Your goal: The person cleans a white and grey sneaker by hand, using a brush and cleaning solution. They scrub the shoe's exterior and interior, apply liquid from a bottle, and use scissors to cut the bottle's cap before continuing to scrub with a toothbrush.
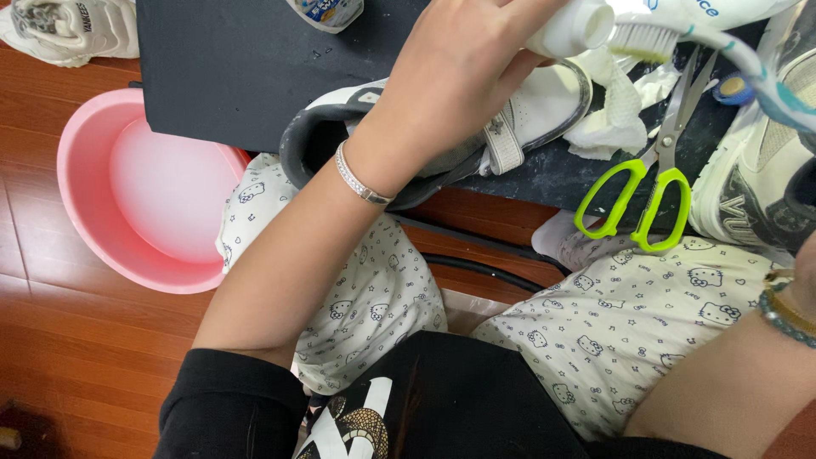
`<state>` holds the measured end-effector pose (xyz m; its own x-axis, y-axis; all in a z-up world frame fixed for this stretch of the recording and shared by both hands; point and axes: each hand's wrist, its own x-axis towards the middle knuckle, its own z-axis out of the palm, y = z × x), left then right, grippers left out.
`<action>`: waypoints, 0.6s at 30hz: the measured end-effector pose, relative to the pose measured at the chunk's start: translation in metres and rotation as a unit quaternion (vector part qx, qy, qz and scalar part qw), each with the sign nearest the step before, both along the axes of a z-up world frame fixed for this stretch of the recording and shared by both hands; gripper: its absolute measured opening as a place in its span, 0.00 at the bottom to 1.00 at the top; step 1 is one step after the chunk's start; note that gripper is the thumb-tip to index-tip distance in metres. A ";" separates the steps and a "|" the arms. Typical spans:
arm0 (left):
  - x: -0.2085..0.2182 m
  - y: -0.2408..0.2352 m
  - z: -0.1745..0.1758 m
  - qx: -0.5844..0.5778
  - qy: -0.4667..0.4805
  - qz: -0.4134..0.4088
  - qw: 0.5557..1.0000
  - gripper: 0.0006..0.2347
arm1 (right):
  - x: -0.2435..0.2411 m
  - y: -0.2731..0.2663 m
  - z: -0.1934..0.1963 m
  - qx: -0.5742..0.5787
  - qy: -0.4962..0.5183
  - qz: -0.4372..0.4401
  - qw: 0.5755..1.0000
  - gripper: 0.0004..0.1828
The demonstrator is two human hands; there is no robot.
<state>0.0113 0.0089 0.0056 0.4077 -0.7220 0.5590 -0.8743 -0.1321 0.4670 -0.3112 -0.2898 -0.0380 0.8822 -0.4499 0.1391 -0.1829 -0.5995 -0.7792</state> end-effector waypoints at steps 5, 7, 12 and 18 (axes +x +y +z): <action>-0.001 -0.001 0.006 -0.025 0.019 -0.018 0.999 0.23 | 0.007 0.015 0.009 0.199 -0.030 -0.030 0.979 0.16; -0.001 -0.002 0.010 -0.028 0.004 -0.028 0.999 0.22 | 0.010 0.023 0.010 0.265 -0.045 -0.040 0.962 0.16; -0.001 0.000 0.028 -0.030 -0.079 -0.033 0.996 0.17 | 0.018 0.030 0.015 0.385 -0.079 -0.053 0.918 0.16; 0.002 -0.001 0.039 -0.039 -0.091 -0.048 0.994 0.15 | 0.021 0.033 0.018 0.459 -0.103 -0.060 0.880 0.15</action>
